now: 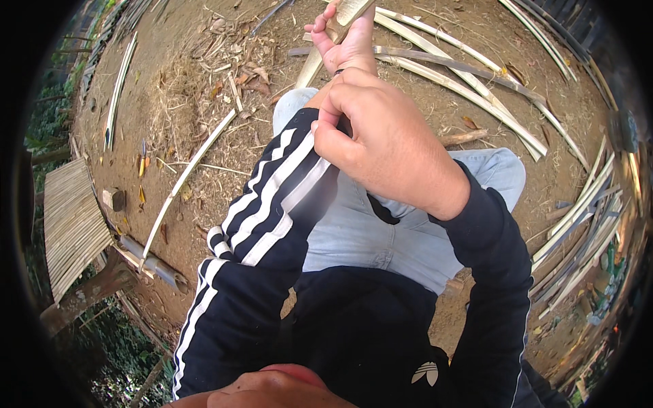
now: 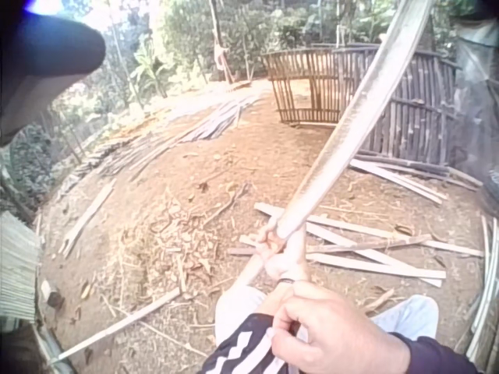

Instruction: The person scrapes a bamboo strip with a sickle while sitting cross-legged on the ground, handling the long material by hand.

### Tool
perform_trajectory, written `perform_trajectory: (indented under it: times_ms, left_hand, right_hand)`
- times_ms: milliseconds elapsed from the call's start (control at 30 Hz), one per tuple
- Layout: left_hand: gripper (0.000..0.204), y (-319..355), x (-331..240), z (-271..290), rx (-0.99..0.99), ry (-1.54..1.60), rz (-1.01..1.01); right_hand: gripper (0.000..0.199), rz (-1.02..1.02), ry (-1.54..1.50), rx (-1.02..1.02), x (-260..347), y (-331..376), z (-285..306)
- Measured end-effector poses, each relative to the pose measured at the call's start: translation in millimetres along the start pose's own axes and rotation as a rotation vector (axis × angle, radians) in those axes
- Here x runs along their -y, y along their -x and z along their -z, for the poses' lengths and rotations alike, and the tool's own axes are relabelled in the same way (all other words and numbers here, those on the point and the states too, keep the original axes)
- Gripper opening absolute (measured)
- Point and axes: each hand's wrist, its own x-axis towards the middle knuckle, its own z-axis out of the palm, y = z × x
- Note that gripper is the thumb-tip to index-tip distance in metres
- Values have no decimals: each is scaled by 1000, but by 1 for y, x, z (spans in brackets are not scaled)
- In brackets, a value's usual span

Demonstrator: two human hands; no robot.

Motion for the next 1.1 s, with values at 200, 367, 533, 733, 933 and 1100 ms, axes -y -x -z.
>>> perform_trajectory:
  times_ms: [200,367,533,733,933,1100]
  left_hand:
    - [31,-2,1,2,-14,-4,-16]
    - [31,-2,1,2,-12,-11,-30]
    - [31,-5,1,-8,-29,-20,-37]
    - [30,-11,-2,-18,-126,26,-56]
    - [23,-32,-11,-52,-134,290,-3]
    - [10,-24,-3,-92,-68,-3,5]
  right_hand:
    - [12,-31,-30,5,-1,0,2]
    - [13,1,-32,38,-7,-1,0]
    - [22,350,443,-70,13,2,-11]
    - [49,626,254,305,29,-22,-26]
    - [59,497,454,374,44,-49,-7]
    - [58,444,477,289,16,-73,6]
